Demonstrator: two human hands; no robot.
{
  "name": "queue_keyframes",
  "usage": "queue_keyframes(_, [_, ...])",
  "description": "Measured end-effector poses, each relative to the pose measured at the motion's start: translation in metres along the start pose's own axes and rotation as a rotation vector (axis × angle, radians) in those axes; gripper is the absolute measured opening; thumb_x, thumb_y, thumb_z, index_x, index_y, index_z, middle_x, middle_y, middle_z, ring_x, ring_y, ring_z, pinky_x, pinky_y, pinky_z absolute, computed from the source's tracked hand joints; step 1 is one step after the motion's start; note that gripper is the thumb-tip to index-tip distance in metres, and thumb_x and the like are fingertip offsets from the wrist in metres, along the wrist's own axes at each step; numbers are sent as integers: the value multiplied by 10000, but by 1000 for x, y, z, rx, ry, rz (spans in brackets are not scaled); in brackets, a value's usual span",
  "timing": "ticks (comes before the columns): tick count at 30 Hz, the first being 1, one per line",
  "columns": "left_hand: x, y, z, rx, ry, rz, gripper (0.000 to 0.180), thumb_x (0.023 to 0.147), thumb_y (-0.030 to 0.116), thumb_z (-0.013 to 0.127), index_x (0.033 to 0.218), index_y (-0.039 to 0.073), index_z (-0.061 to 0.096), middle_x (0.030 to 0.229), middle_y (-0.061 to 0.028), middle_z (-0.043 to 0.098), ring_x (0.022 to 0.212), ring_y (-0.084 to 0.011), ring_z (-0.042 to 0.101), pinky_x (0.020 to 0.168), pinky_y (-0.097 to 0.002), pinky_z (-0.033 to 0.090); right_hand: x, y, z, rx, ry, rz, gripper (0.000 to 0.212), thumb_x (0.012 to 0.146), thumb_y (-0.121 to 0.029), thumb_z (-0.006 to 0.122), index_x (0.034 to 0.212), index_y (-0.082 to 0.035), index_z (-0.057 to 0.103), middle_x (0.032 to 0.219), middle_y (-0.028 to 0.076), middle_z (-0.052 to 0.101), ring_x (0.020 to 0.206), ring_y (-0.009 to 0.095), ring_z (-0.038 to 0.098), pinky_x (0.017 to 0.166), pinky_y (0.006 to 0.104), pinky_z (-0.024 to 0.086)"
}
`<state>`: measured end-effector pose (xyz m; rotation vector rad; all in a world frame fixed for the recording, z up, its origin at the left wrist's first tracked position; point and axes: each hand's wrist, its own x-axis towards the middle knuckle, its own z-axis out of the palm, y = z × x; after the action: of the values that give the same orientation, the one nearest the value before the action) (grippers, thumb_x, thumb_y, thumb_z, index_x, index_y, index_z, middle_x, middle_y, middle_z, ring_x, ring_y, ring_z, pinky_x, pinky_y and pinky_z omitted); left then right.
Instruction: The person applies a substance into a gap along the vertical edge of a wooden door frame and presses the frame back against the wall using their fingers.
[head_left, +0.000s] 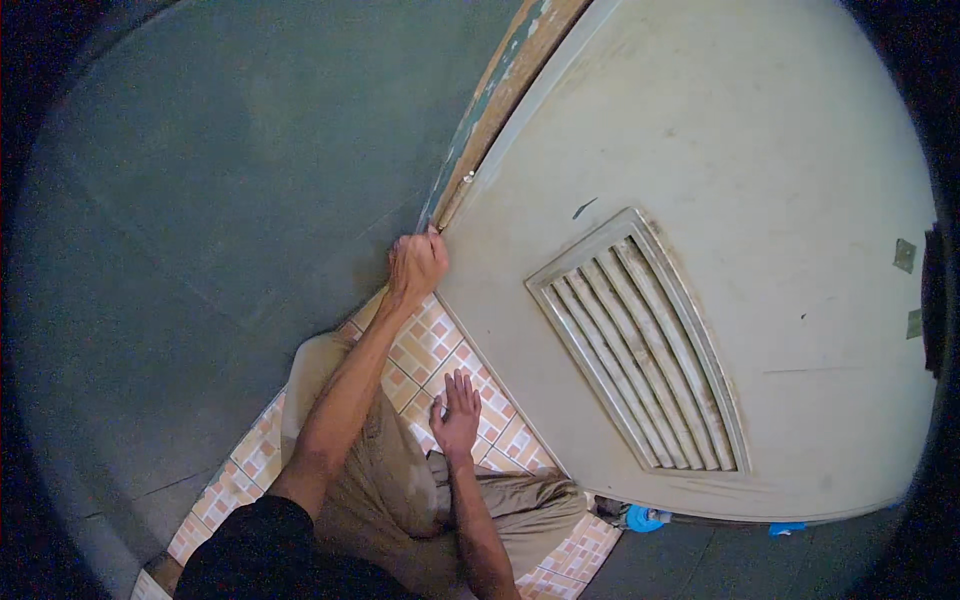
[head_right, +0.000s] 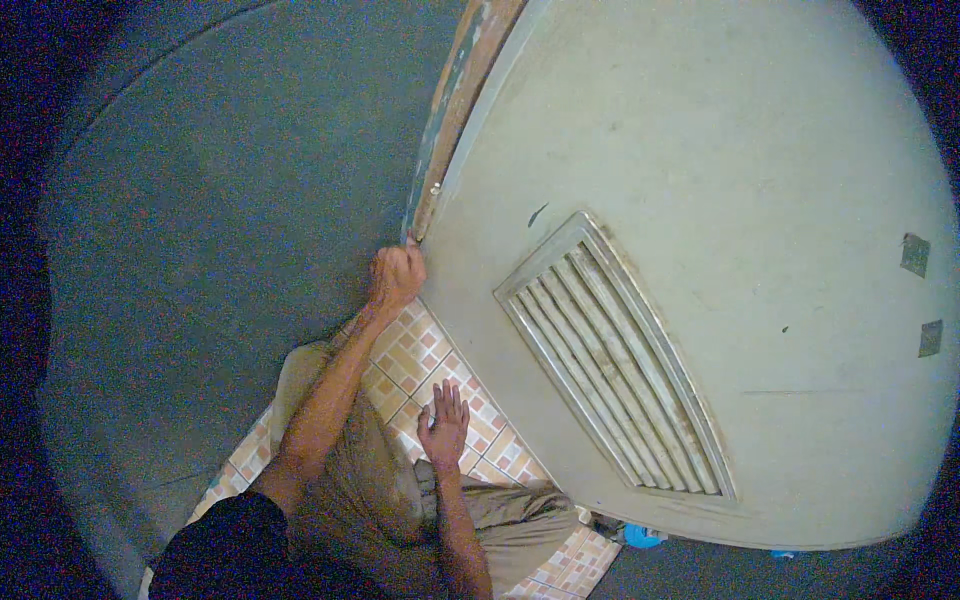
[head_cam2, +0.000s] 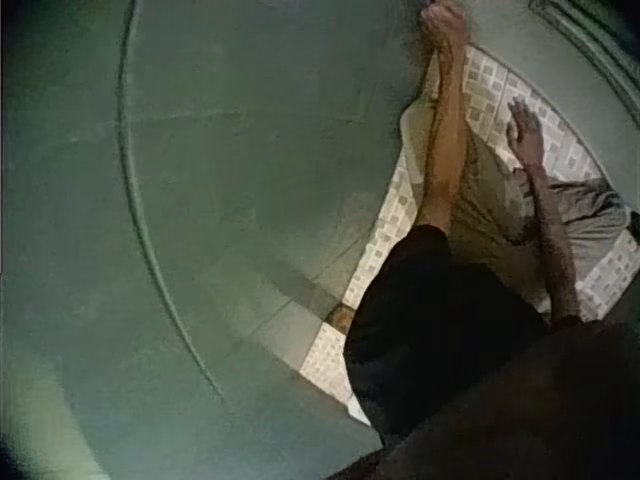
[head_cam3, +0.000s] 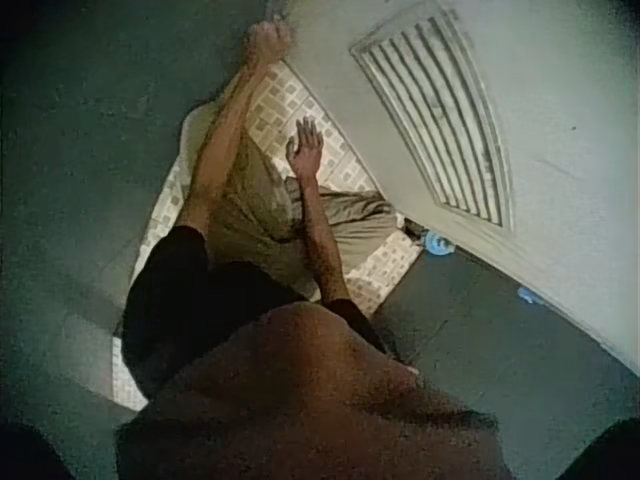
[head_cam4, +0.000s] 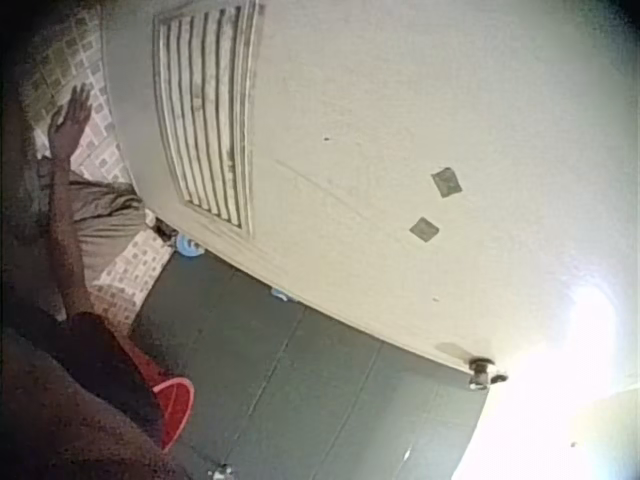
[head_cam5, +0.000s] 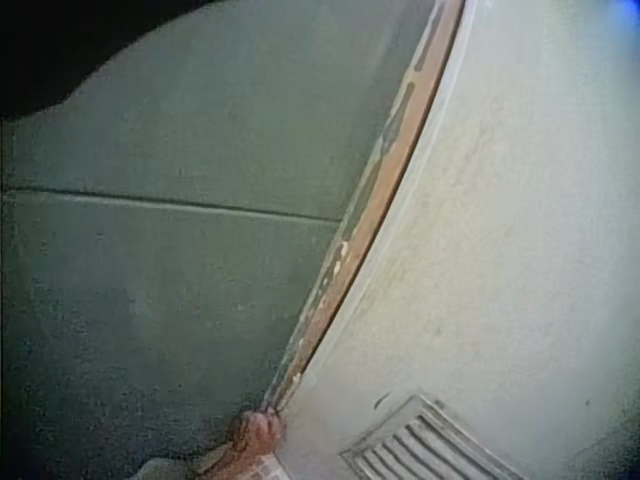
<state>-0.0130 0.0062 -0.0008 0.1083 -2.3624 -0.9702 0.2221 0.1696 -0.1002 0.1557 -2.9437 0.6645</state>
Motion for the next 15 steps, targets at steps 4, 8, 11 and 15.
queue_keyframes(4, [0,-11,6,-34,-62,-183,474,929,249,481,550,-13,595,624,-291,590,615,-483,612,603,-544,508,1,-3,-1,0,9,2,506,912,-255,518,1387,-86,488,1519,104,382,1423,288,318,1160,484,224])
queue_keyframes(8, [-1,-14,11,10,6,-115,458,923,248,482,590,-31,629,662,-301,606,656,-489,626,639,-551,511,-1,-1,2,2,-4,7,506,912,-250,518,1391,-89,483,1522,100,378,1425,288,315,1161,485,221])
queue_keyframes(11, [0,-6,4,-3,-71,-53,454,922,251,476,654,-69,654,717,-322,615,709,-486,642,686,-558,512,-2,3,3,-15,-3,4,511,914,-247,515,1399,-94,474,1526,98,372,1425,290,314,1164,488,215])
queue_keyframes(15, [3,-2,-3,-78,-170,-262,468,925,256,470,654,-84,645,714,-330,607,707,-480,644,666,-554,512,-2,2,3,-5,6,3,519,914,-248,518,1407,-94,464,1529,97,367,1425,288,315,1165,491,215])
